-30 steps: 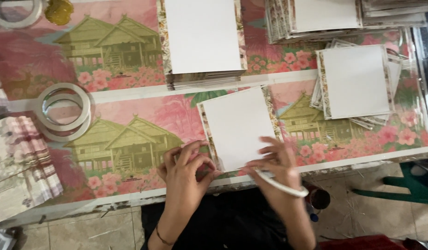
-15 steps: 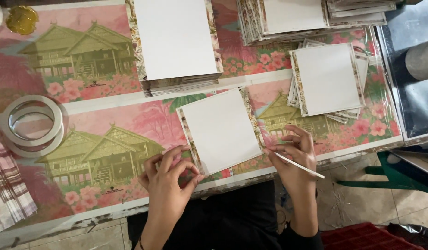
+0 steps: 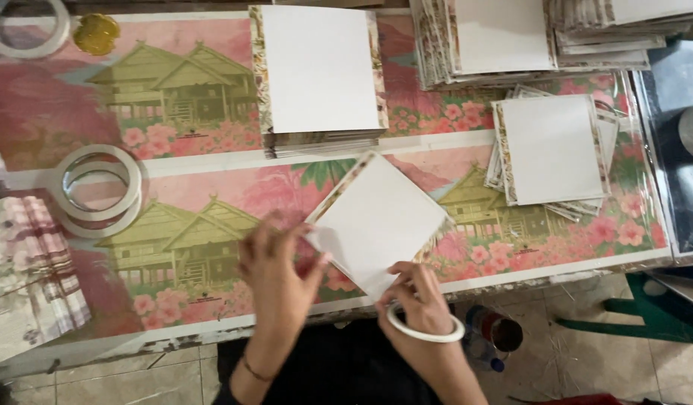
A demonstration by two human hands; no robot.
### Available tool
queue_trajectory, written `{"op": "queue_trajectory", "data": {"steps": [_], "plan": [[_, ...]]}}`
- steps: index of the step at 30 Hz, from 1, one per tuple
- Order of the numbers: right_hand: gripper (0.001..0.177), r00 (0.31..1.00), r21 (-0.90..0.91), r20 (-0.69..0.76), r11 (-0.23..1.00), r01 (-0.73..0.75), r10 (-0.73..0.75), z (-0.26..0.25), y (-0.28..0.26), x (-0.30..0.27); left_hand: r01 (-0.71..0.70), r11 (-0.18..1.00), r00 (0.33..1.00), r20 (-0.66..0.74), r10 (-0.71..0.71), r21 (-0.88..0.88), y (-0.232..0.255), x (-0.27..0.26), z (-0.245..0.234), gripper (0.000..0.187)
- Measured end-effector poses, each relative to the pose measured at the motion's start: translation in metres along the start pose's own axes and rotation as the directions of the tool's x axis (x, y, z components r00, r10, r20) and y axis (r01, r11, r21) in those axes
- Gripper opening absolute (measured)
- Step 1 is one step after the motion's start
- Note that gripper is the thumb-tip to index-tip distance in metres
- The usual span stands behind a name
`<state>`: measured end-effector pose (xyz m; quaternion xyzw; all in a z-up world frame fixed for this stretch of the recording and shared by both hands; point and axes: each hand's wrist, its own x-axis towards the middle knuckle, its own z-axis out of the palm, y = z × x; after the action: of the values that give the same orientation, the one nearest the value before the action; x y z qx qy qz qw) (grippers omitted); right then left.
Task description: The person sits at a table and repeatedly applies a strip of white tape to the edge of a small white paper sheet. They smooth the tape down with their fingers and then place the finished sheet onto a growing stack on the table.
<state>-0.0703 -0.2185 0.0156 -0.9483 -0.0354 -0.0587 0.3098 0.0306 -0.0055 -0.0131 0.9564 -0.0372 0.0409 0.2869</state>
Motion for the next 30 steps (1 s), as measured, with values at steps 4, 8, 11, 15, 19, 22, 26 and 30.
{"op": "queue_trajectory", "data": {"steps": [4, 8, 11, 15, 19, 22, 26, 30], "plan": [[0.008, 0.994, 0.118, -0.083, 0.99, 0.078, -0.068, 0.021, -0.02, 0.015, -0.119, 0.988, 0.992, 0.034, 0.123, -0.097, 0.019, -0.017, -0.005, 0.036], [0.012, 0.987, 0.157, -0.112, 0.979, 0.128, -0.112, 0.028, -0.028, 0.024, -0.203, 0.975, 0.979, -0.013, 0.202, -0.089, 0.018, -0.023, -0.007, 0.005], [0.061, 0.985, 0.114, -0.055, 0.979, 0.171, -0.166, 0.018, -0.015, 0.011, -0.203, 0.971, 0.978, 0.022, 0.207, -0.126, 0.013, -0.022, -0.008, 0.014], [0.042, 0.986, 0.187, -0.073, 0.968, 0.164, -0.153, 0.0, -0.026, 0.004, -0.207, 0.972, 0.978, 0.005, 0.209, -0.114, 0.013, -0.028, -0.006, 0.011], [0.022, 0.987, 0.143, -0.145, 0.986, 0.084, -0.063, 0.005, -0.025, -0.005, -0.213, 0.971, 0.976, 0.017, 0.216, -0.106, 0.016, -0.033, -0.006, 0.027], [0.015, 0.987, 0.113, -0.156, 0.992, 0.052, -0.034, 0.006, -0.021, -0.004, -0.19, 0.975, 0.98, 0.039, 0.195, -0.111, 0.017, -0.035, -0.007, 0.031], [0.009, 0.982, 0.082, -0.189, 0.996, 0.043, -0.027, 0.01, -0.011, 0.002, -0.175, 0.976, 0.979, 0.083, 0.186, -0.126, 0.016, -0.037, -0.009, 0.031], [0.005, 0.984, 0.072, -0.181, 0.997, 0.012, 0.001, 0.01, -0.009, 0.013, -0.188, 0.976, 0.979, 0.058, 0.195, -0.106, 0.017, -0.037, -0.009, 0.033]]}}
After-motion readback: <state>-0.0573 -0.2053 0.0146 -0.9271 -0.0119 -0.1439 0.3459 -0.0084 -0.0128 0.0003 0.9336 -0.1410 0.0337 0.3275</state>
